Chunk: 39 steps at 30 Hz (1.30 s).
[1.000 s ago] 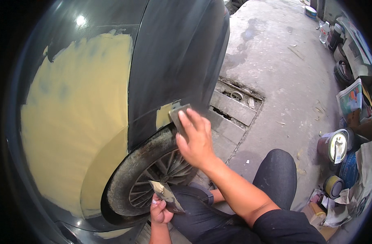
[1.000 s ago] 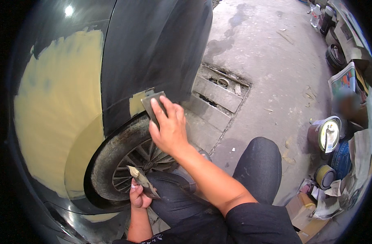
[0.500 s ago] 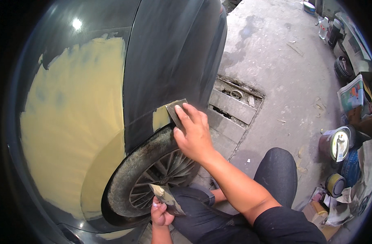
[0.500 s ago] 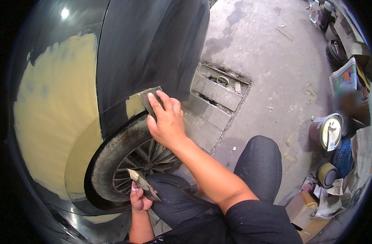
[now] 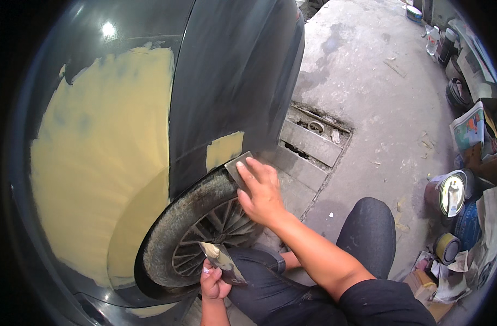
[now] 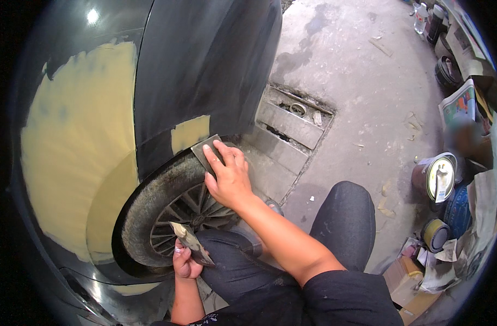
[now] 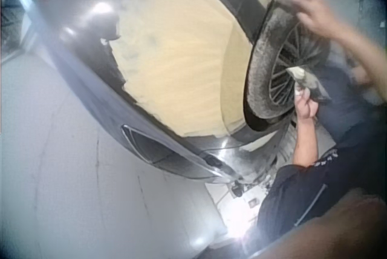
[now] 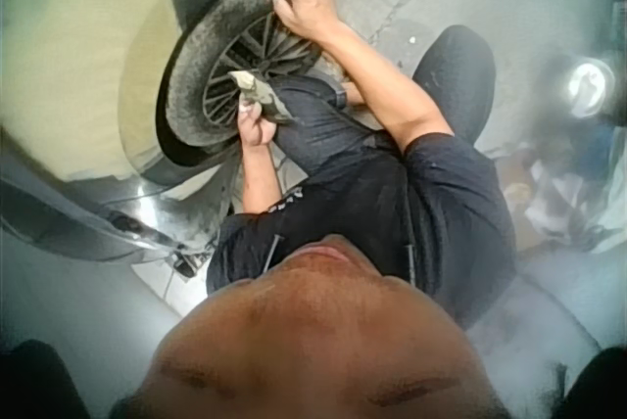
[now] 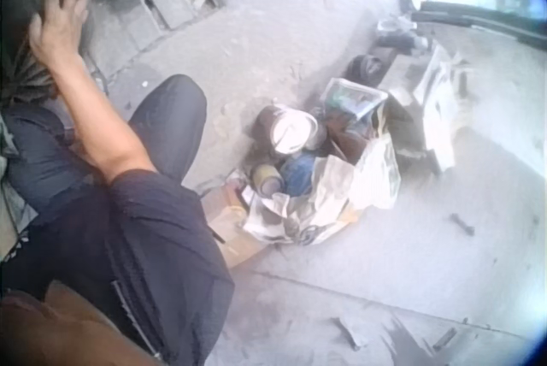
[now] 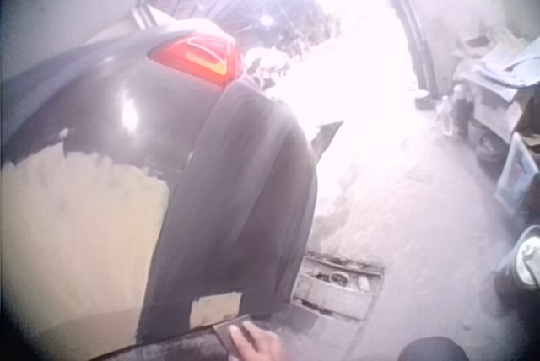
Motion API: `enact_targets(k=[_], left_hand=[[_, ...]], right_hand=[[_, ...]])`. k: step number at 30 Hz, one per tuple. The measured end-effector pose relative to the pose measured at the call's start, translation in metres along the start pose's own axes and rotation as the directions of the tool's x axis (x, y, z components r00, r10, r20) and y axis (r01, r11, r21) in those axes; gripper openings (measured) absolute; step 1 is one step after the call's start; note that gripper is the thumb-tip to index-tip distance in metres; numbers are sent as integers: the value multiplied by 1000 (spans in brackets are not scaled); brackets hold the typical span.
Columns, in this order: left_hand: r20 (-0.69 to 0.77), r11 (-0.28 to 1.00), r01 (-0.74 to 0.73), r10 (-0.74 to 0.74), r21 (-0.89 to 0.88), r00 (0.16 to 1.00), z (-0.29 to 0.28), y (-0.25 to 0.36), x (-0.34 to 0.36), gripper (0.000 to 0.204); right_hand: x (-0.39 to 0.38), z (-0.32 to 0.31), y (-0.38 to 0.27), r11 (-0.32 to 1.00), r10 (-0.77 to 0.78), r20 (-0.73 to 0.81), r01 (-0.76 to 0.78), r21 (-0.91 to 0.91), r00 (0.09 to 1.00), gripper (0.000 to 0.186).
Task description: The person applies body filler to the rear panel of a car using a spreader and sands the filler smooth using a sanding block.
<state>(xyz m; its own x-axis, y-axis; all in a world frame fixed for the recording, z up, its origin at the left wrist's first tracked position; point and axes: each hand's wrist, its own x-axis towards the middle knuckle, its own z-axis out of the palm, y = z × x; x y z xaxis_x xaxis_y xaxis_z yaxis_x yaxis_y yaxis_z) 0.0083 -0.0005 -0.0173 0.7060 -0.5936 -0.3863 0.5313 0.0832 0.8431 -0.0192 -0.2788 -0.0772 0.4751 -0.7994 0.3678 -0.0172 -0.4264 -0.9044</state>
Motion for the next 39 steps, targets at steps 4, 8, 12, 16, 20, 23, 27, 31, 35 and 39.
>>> enact_targets(k=[4,8,12,16,20,23,27,31,35,39], left_hand=[[17,1000,-2,2,-13,1000,-5,0,0,43],[11,1000,-7,7,-18,1000,-3,0,1,42],[40,1000,8,-7,-19,999,-3,2,5,42],[94,995,49,-41,-85,995,2,4,2,49],[70,998,3,1,-59,998,-11,-2,2,46],[52,999,-24,26,-41,998,-12,-4,6,45],[92,1000,1,1,-30,996,-3,-1,9,45],[75,998,-49,52,-32,996,36,4,16,45],[56,989,-131,135,-67,989,88,1,41,43],[-30,962,-234,233,-140,972,136,4,56,41]], right_hand=[[24,-14,-25,1000,0,-10,0,26,1000,61],[13,5,-35,1000,-20,-43,21,9,999,64],[-7,11,-30,999,-28,40,30,-42,999,65],[-6,2,-16,1000,-4,-51,3,-19,999,63],[18,-1,-1,1000,28,-90,-27,4,996,58],[8,11,2,999,-9,-64,11,30,998,58],[-12,6,8,999,39,42,-39,1,998,57],[-4,-26,0,978,87,105,-105,179,991,55],[4,-67,-10,816,-181,370,-72,574,911,56],[-3,-88,-28,640,-398,502,-160,752,767,54]])
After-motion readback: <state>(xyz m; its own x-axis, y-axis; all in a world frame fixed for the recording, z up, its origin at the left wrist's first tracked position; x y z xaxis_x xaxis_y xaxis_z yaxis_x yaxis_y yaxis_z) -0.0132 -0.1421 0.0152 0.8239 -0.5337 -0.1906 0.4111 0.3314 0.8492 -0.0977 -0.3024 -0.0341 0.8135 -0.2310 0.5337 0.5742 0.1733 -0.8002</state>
